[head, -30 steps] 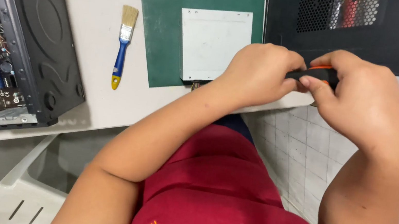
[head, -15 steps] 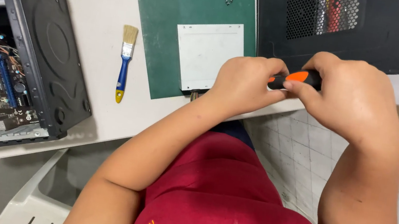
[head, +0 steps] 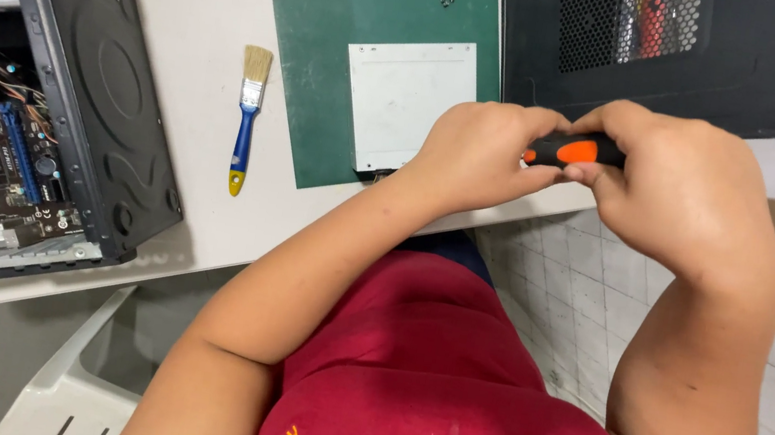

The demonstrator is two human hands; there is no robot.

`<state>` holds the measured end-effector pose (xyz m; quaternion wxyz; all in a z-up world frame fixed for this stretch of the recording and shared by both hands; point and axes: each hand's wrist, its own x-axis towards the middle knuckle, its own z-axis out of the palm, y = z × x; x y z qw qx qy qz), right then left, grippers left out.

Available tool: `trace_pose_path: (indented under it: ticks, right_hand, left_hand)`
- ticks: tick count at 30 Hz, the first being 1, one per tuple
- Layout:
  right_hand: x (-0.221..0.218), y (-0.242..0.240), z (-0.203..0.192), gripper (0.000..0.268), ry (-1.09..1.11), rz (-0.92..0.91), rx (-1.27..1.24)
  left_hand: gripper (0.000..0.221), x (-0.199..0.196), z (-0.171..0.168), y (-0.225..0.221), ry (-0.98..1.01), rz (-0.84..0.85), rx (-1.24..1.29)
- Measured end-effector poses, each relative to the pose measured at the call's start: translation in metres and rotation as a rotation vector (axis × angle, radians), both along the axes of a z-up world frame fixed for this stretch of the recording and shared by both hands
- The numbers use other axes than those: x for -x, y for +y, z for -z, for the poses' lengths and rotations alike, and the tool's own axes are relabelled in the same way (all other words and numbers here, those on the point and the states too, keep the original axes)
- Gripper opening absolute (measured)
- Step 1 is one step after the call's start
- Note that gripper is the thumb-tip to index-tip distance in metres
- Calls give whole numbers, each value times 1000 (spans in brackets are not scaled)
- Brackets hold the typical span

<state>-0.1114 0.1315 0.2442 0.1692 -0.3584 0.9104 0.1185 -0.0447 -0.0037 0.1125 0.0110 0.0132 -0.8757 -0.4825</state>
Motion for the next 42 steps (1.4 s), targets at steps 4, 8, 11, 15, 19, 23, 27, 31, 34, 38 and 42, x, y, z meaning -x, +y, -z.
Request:
trace_pose_path:
  ticks: [4,8,11,15,19,23,27,31,34,38,42]
  right_hand:
    - [2,-3,-5,34,6,77,-93]
    - [8,-4,13,60,244,-7,-112]
    - [-6,-22,-18,52,-93,272,-136]
    - [-10,-10,-6,48,-133,42,61]
    - [-10,-1,16,34,91,-139,122]
    - [-7,-5,14,28,139,-125,43]
    - [-6,-17,13,34,108,35,-116]
    - [-11,-38,-19,45,-127,272,-189]
    - [0,-18,-21,64,-286,130,14]
    - [3,-4,-1,49,-285,32,75]
    - [1,1,7,33,-53,-5,-15]
  left_hand:
    - [42,2,5,8,18,-101,9]
    - [29,5,13,10,55,-119,35]
    - [29,3,13,4,54,-105,21]
    - [29,3,14,2,49,-89,33]
    - [29,-3,7,-5,-14,-92,-8]
    - [31,-4,12,-1,6,-90,-8]
    - [32,-10,4,-2,41,-20,-6]
    - [42,-24,10,-13,91,-31,-68]
    - [48,-45,3,-40,-36,-123,-185]
    - [38,-69,26,-74,-160,-265,-247]
    - [29,-93,41,-94,-152,-428,-407]
